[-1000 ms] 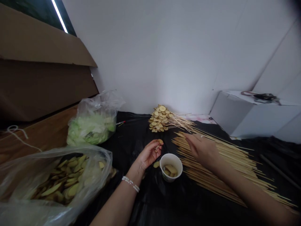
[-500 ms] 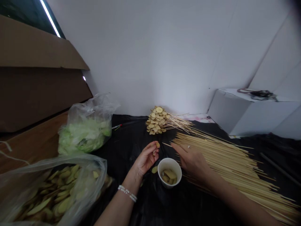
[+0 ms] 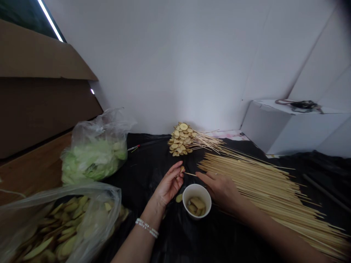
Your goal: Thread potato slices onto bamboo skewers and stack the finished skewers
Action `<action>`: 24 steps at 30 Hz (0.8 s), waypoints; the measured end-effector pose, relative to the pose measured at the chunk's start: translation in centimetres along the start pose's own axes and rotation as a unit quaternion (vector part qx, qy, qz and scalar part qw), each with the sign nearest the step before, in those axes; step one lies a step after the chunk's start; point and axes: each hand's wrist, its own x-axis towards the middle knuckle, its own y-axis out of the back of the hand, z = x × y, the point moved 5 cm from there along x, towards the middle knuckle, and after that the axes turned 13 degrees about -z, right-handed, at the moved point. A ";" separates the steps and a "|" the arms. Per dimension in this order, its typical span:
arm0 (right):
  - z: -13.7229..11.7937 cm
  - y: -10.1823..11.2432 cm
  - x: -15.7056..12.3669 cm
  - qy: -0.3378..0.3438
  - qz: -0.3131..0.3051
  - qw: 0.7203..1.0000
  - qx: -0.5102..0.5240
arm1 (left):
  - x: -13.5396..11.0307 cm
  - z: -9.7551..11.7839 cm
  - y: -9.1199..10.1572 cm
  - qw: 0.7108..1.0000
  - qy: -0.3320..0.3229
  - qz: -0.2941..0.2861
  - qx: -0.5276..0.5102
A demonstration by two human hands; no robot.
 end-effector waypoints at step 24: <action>0.5 0.4 -0.1 -0.019 0.031 0.999 0.035 | -0.1 -0.3 0.1 0.999 0.010 0.023 0.028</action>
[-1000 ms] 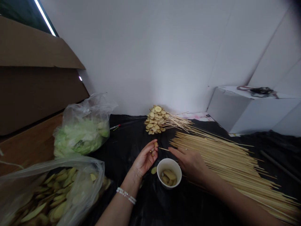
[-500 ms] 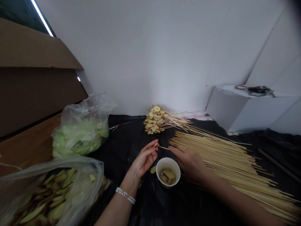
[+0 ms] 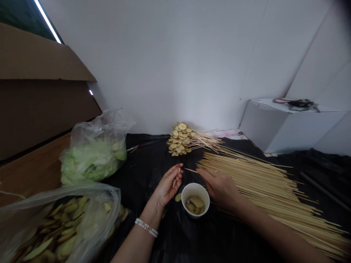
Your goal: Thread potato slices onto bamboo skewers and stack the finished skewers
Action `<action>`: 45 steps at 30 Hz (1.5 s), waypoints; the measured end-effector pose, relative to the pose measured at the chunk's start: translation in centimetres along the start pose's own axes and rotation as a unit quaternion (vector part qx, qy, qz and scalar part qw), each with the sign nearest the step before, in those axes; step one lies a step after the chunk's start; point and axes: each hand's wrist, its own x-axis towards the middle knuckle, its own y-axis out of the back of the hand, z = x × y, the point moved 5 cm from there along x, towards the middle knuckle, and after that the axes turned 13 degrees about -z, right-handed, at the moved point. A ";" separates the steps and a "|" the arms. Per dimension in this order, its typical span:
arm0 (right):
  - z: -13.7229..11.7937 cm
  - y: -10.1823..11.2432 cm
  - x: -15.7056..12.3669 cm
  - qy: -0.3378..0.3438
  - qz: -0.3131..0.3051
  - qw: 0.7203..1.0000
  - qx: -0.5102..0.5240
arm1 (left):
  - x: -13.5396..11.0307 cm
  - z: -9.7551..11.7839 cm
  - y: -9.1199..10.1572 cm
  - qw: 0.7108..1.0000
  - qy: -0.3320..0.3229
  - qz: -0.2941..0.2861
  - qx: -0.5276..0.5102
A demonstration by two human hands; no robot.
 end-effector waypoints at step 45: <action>-0.4 -0.1 -0.1 -0.009 -0.032 0.998 -0.046 | 0.1 0.1 0.0 0.999 -0.020 0.024 0.040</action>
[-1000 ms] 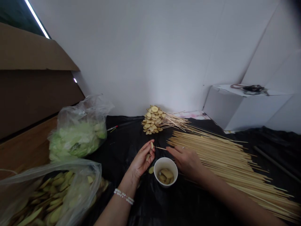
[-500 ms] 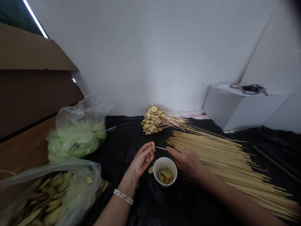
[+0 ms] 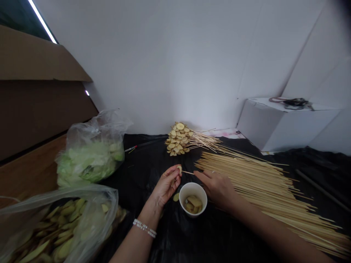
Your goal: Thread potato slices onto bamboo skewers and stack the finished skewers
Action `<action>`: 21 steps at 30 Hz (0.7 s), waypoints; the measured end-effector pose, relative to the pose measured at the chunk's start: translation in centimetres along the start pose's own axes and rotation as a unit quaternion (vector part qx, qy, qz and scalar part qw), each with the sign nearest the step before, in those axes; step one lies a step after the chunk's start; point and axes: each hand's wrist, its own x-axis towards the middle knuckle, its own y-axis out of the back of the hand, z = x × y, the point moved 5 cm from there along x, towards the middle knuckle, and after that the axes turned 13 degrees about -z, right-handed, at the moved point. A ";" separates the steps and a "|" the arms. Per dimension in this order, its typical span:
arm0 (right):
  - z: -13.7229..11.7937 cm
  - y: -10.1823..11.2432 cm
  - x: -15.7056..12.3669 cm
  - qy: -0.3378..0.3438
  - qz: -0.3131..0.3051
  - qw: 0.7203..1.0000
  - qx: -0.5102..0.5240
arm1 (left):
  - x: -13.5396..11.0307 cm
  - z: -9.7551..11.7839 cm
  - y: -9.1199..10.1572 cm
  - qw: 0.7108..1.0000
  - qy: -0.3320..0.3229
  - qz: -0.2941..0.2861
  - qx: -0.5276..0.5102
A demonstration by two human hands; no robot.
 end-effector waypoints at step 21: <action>-0.5 -0.4 -0.1 0.001 -0.006 1.000 -0.006 | 0.0 -0.1 0.1 0.998 -0.013 0.050 0.030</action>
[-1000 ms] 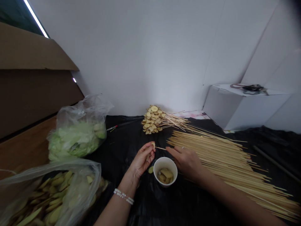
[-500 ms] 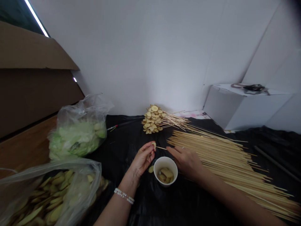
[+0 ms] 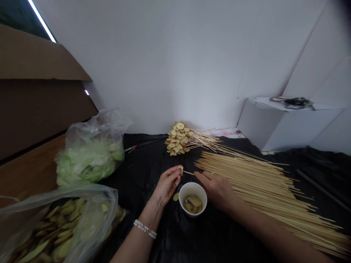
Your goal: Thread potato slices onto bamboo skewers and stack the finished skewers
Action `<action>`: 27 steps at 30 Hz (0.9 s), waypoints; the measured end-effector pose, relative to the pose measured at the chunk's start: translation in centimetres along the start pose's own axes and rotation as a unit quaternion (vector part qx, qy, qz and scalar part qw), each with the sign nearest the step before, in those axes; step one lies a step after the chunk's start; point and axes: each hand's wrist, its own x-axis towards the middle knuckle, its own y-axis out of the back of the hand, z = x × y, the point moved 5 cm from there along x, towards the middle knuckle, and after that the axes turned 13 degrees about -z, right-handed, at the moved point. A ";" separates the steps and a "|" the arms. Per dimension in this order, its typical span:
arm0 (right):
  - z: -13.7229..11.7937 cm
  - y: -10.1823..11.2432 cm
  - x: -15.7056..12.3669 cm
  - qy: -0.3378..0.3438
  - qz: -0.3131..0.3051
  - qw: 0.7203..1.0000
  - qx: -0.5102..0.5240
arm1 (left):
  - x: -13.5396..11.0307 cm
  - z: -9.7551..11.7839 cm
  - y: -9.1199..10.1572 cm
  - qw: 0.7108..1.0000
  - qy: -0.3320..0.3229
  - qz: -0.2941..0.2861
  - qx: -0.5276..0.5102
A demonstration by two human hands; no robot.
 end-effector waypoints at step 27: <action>0.7 -0.2 0.5 -0.042 -0.043 0.994 0.095 | 0.0 -0.3 -0.3 0.998 -0.039 0.031 0.024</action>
